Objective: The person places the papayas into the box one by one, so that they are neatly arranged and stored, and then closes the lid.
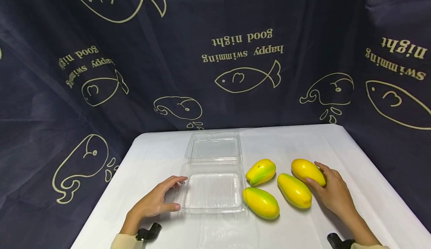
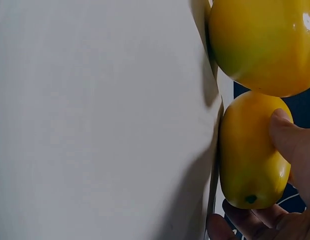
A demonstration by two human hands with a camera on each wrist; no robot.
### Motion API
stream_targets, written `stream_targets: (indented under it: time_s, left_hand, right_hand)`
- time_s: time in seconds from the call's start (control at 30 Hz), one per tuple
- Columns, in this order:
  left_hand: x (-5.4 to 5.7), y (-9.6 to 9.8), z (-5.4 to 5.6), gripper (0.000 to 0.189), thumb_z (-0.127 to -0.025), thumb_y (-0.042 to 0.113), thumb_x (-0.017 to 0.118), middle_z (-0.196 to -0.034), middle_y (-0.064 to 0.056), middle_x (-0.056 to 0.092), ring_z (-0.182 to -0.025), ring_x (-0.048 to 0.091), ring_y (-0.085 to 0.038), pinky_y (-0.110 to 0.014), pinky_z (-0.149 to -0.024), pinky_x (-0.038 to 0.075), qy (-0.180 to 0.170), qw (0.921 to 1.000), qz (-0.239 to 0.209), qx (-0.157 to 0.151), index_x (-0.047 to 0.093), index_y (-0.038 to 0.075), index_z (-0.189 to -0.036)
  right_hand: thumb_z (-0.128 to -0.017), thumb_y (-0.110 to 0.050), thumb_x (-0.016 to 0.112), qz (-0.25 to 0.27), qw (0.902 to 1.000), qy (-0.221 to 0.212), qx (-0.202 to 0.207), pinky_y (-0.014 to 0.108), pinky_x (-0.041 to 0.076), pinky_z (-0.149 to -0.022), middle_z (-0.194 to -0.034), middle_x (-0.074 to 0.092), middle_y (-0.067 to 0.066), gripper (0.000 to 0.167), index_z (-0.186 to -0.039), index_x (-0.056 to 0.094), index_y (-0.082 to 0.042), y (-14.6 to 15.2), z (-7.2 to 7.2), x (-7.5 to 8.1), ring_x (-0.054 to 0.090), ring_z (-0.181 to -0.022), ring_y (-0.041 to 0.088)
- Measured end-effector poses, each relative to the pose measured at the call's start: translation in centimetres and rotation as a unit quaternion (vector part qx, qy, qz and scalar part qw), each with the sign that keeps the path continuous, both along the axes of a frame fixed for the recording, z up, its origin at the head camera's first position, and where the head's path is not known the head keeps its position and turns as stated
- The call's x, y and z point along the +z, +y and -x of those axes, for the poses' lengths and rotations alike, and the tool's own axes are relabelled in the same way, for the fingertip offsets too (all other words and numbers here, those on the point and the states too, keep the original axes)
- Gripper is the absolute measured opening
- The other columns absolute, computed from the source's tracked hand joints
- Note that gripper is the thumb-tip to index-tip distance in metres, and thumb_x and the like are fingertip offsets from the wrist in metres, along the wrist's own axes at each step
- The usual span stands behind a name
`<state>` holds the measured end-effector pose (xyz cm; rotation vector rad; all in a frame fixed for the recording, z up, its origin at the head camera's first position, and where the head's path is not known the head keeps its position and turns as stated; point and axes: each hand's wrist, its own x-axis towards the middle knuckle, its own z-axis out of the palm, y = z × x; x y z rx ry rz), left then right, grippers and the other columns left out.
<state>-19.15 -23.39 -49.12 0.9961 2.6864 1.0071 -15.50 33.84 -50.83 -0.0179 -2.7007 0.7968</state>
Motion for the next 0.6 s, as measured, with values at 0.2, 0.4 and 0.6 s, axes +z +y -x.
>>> stream_targets:
  time_s: [0.2, 0.4, 0.6]
  left_hand:
    - [0.08, 0.06, -0.02, 0.083, -0.081, 0.042, 0.081, -0.137, 0.000, 0.057, -0.118, 0.057, -0.017, -0.045, -0.099, 0.050, 0.002, 1.0000, -0.004, 0.002, 0.041, 0.025, -0.152]
    - [0.01, 0.09, 0.03, 0.084, -0.081, 0.041, 0.081, -0.137, 0.000, 0.057, -0.118, 0.057, -0.018, -0.045, -0.099, 0.050, 0.009, 1.0000, 0.003, 0.002, 0.040, 0.024, -0.152]
    - [0.02, 0.07, 0.01, 0.085, -0.080, 0.044, 0.081, -0.138, 0.002, 0.056, -0.121, 0.056, -0.017, -0.045, -0.101, 0.050, -0.006, 0.9999, 0.009, 0.008, 0.039, 0.027, -0.153]
  right_hand:
    - [-0.096, -0.036, 0.068, 0.000, 0.9999, -0.016, 0.001, 0.068, 0.038, -0.085, -0.126, 0.051, 0.037, 0.070, -0.147, 0.042, 0.003, -0.03, 0.19, 0.17, 0.047, -0.113, 0.055]
    - [-0.095, -0.039, 0.068, -0.013, 0.9997, -0.017, 0.008, 0.068, 0.039, -0.084, -0.127, 0.051, 0.037, 0.071, -0.148, 0.042, 0.001, 0.04, 0.39, 0.32, 0.048, -0.113, 0.056]
    - [-0.094, -0.039, 0.070, -0.023, 0.9996, -0.010, 0.009, 0.067, 0.040, -0.083, -0.127, 0.051, 0.037, 0.071, -0.147, 0.044, 0.001, -0.08, 0.25, 0.37, 0.048, -0.114, 0.055]
